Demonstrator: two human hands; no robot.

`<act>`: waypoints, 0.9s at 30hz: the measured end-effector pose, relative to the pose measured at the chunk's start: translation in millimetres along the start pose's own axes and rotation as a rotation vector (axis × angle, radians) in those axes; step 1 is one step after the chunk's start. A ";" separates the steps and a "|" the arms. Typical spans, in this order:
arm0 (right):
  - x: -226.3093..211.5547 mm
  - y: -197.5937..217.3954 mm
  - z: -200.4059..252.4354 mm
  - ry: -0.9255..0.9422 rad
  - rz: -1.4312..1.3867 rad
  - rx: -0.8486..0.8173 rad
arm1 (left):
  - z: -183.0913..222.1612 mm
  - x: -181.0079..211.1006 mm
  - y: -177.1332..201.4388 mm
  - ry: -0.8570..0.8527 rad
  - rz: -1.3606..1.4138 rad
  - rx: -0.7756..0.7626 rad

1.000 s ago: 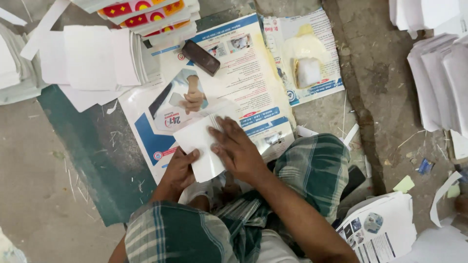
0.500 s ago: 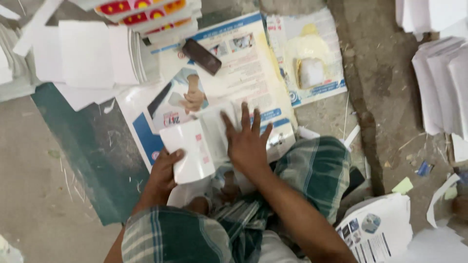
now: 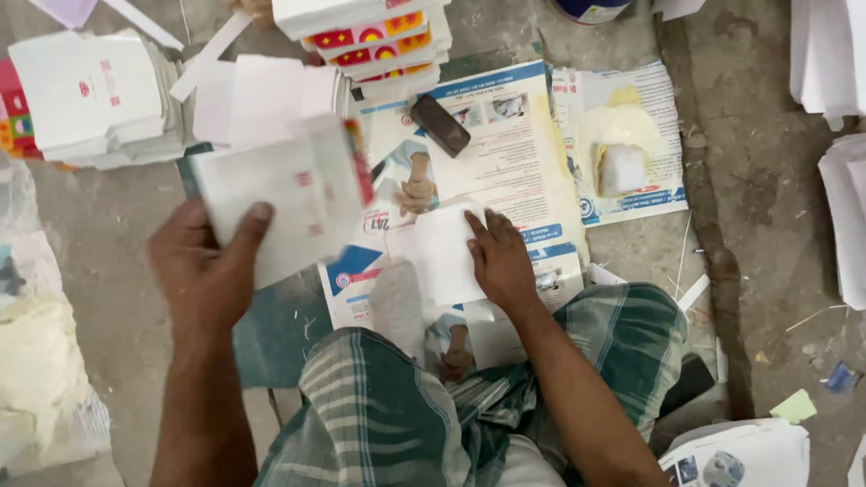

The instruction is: The recorder is folding and gluing paper sheets to assemble gift boxes.

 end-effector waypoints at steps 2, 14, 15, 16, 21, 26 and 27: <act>1.2 -1.2 -6.9 0.000 0.027 -0.040 | -10.7 33.9 14.5 -0.197 -0.240 0.136; -7.6 43.1 29.1 -0.572 -0.411 -0.291 | 31.7 -152.6 -187.7 -0.422 -0.672 -0.431; 7.8 44.4 23.5 -0.552 -0.392 -0.288 | 30.8 -158.6 -199.9 -0.429 -0.660 -0.406; 24.2 45.4 18.2 -0.565 -0.366 -0.298 | 31.2 -164.9 -215.7 -0.484 -0.749 -0.453; -14.3 98.3 -22.8 -0.547 -0.563 -0.566 | 35.3 -149.7 -224.5 -0.433 -0.961 -0.590; 1.7 13.9 -35.0 0.083 -1.095 0.402 | 16.8 -158.7 -245.7 -0.205 -1.029 -0.734; 15.5 -9.2 -45.1 0.055 -1.099 0.389 | 28.3 -161.5 -244.3 -0.180 -1.026 -0.753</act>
Point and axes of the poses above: each hand's wrist, its own z-axis away from the middle knuckle, its own y-axis out of the back of the hand, x = y × z, the point moved 4 cm from there along -z, towards the middle knuckle, and after that the axes turned 1 degree about z, right-handed, at the moved point
